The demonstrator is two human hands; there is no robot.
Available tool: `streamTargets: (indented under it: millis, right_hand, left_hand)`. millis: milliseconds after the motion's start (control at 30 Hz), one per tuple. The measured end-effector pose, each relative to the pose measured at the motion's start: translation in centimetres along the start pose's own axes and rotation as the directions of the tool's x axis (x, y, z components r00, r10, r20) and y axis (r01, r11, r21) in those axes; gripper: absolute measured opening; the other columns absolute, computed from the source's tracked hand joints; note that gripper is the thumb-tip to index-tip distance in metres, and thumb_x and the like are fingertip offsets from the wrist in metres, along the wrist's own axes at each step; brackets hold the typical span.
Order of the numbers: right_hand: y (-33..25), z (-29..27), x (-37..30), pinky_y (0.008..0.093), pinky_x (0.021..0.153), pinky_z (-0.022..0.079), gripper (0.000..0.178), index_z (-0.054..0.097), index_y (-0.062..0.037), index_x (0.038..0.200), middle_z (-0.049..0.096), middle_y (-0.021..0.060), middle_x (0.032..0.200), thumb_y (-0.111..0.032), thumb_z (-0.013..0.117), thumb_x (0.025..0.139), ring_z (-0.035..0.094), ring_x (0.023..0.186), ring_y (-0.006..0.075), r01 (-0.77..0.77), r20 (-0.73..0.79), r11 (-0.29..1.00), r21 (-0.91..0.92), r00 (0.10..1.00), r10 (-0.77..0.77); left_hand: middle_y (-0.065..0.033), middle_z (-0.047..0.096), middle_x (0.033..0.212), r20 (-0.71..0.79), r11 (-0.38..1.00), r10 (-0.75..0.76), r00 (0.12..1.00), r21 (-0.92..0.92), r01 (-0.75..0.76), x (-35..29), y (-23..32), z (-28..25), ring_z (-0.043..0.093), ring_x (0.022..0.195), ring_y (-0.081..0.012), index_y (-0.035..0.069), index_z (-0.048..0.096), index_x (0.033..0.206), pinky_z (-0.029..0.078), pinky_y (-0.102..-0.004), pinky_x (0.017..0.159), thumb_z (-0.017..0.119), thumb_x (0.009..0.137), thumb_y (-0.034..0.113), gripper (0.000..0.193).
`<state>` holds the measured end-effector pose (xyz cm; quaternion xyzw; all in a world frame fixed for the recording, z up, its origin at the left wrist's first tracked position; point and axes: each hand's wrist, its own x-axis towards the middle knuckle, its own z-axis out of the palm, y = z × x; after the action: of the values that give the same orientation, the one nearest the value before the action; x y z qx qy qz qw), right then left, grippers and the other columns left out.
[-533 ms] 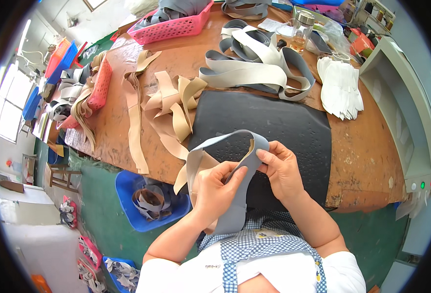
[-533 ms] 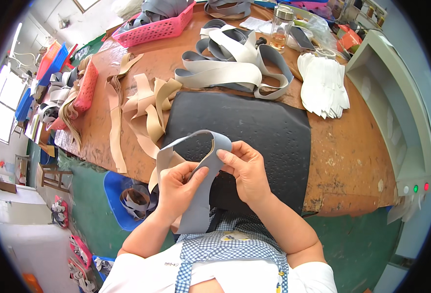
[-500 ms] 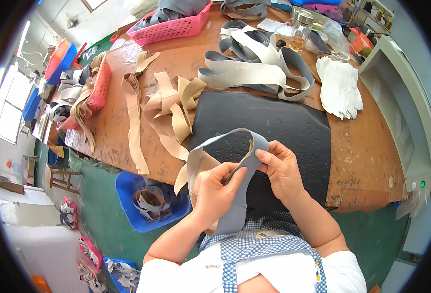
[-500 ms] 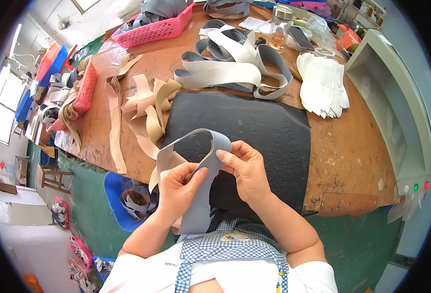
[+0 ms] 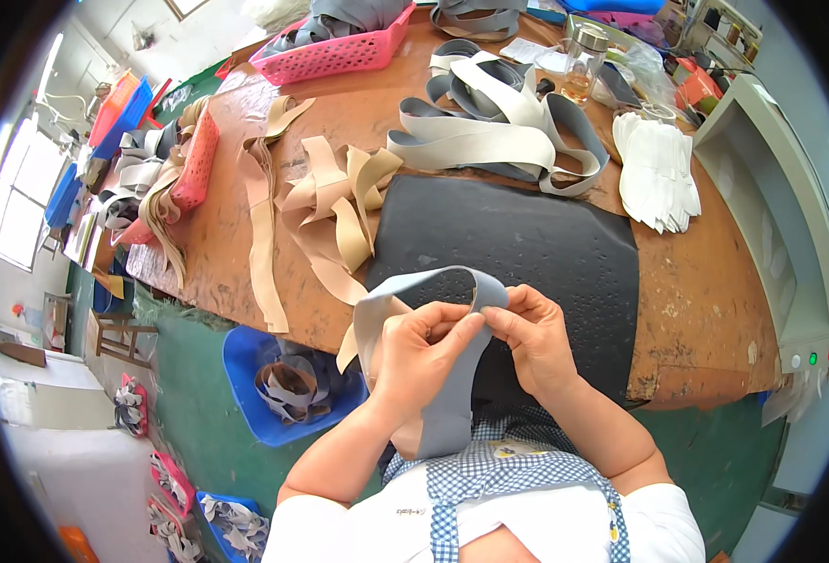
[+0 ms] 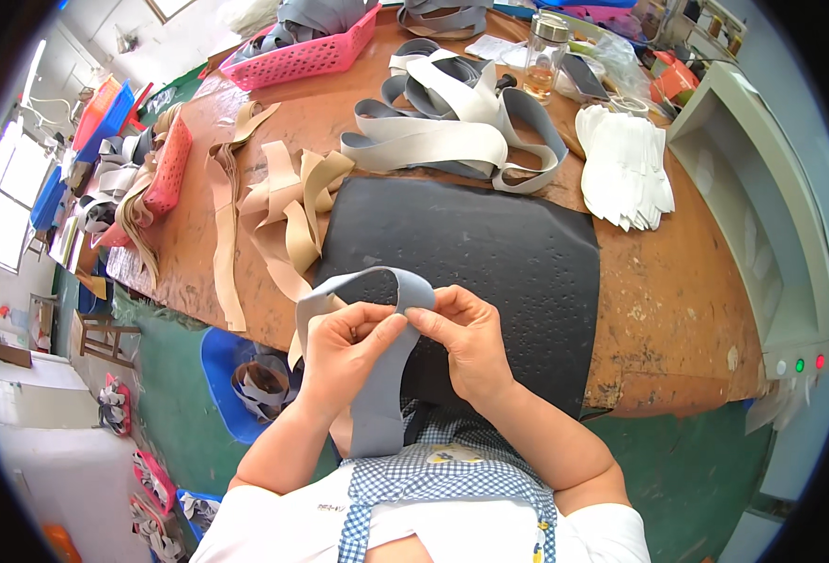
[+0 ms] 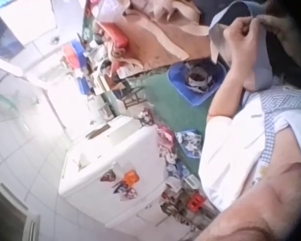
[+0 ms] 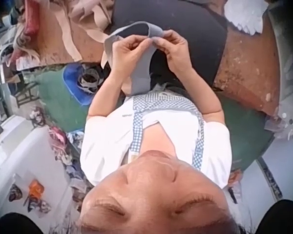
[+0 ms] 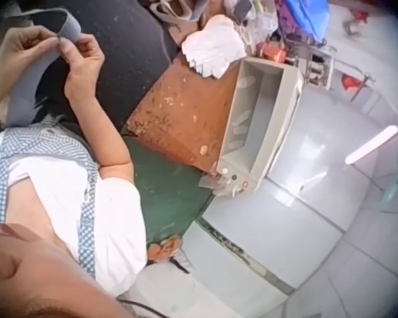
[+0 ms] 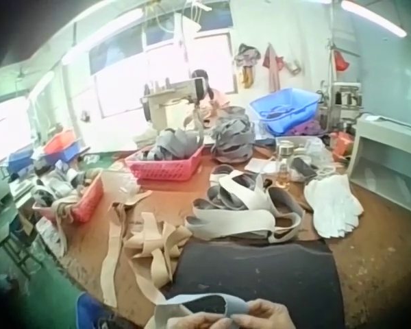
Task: Assembling and aligning internal shoe lining and padding components.
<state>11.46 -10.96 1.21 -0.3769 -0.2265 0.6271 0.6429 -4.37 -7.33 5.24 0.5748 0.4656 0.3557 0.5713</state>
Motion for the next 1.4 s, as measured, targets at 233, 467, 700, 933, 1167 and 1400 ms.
streamTargets:
  millis: [233,467,700,933,1167,1400]
  right_hand:
    - [-0.7,0.8,0.8,0.0239,0.073,0.051,0.010,0.062,-0.0083,0.094,0.068,0.0019,0.089,-0.004,0.070,0.088,0.062,0.082,0.0081,-0.057,0.013,0.998,0.039,0.998,0.057]
    - [0.0,0.9,0.5,0.0242,0.071,0.051,0.010,0.061,-0.0097,0.090,0.067,0.0006,0.087,-0.004,0.069,0.088,0.061,0.078,0.0075,-0.016,-0.040,0.997,0.082,0.999,0.019]
    - [-0.5,1.3,0.6,0.0237,0.071,0.050,0.016,0.057,-0.0090,0.097,0.067,0.0014,0.091,-0.002,0.069,0.088,0.062,0.079,0.0084,-0.026,-0.022,0.999,0.028,0.999,0.027]
    - [-3.0,1.8,5.6,0.0272,0.074,0.054,0.039,0.049,-0.0051,0.114,0.066,0.0079,0.096,0.001,0.071,0.082,0.066,0.084,0.0169,0.040,-0.090,0.999,-0.001,0.995,-0.040]
    - [-9.2,1.6,15.2,0.0311,0.069,0.058,0.035,0.050,-0.0010,0.115,0.065,0.0147,0.095,-0.004,0.071,0.087,0.067,0.075,0.0206,0.115,-0.091,0.982,0.149,0.991,-0.102]
    - [-13.1,-0.5,20.2,0.0301,0.067,0.060,0.026,0.057,-0.0008,0.109,0.067,0.0110,0.089,-0.009,0.071,0.089,0.068,0.073,0.0184,0.167,-0.102,0.978,0.125,0.983,-0.154]
  left_hand:
    - [-0.0027,0.071,0.073,-0.042,0.997,0.061,0.997,0.058,-0.059,-0.1,-0.5,0.2,0.059,0.066,-0.0013,-0.004,0.071,0.094,0.045,-0.0170,0.057,0.071,0.090,0.012,0.016]
    - [0.0024,0.067,0.071,-0.071,0.999,0.041,0.997,0.035,-0.039,-0.4,-0.5,0.4,0.054,0.063,0.0011,-0.003,0.071,0.093,0.040,-0.0158,0.053,0.071,0.090,0.009,0.013]
    - [0.0041,0.066,0.072,-0.011,0.999,-0.035,0.999,0.032,0.035,0.0,-0.5,-0.2,0.053,0.064,0.0016,-0.003,0.071,0.093,0.038,-0.0143,0.054,0.071,0.090,0.009,0.012]
    - [0.0035,0.066,0.069,0.014,0.999,0.036,0.999,0.015,-0.036,-0.9,-0.4,0.8,0.051,0.060,0.0000,-0.002,0.073,0.090,0.040,-0.0184,0.051,0.071,0.090,0.010,0.012]
    - [-0.0117,0.063,0.063,-0.005,0.909,0.203,0.979,0.372,-0.187,-4.3,-2.4,1.6,0.057,0.050,-0.0124,-0.001,0.069,0.091,0.044,-0.0277,0.049,0.072,0.085,0.009,0.012]
    - [-0.0146,0.068,0.084,0.276,0.213,0.712,0.646,0.792,-0.573,-1.6,-0.8,-2.1,0.067,0.081,-0.0312,-0.003,0.067,0.095,0.052,-0.0444,0.087,0.068,0.077,-0.005,0.019]
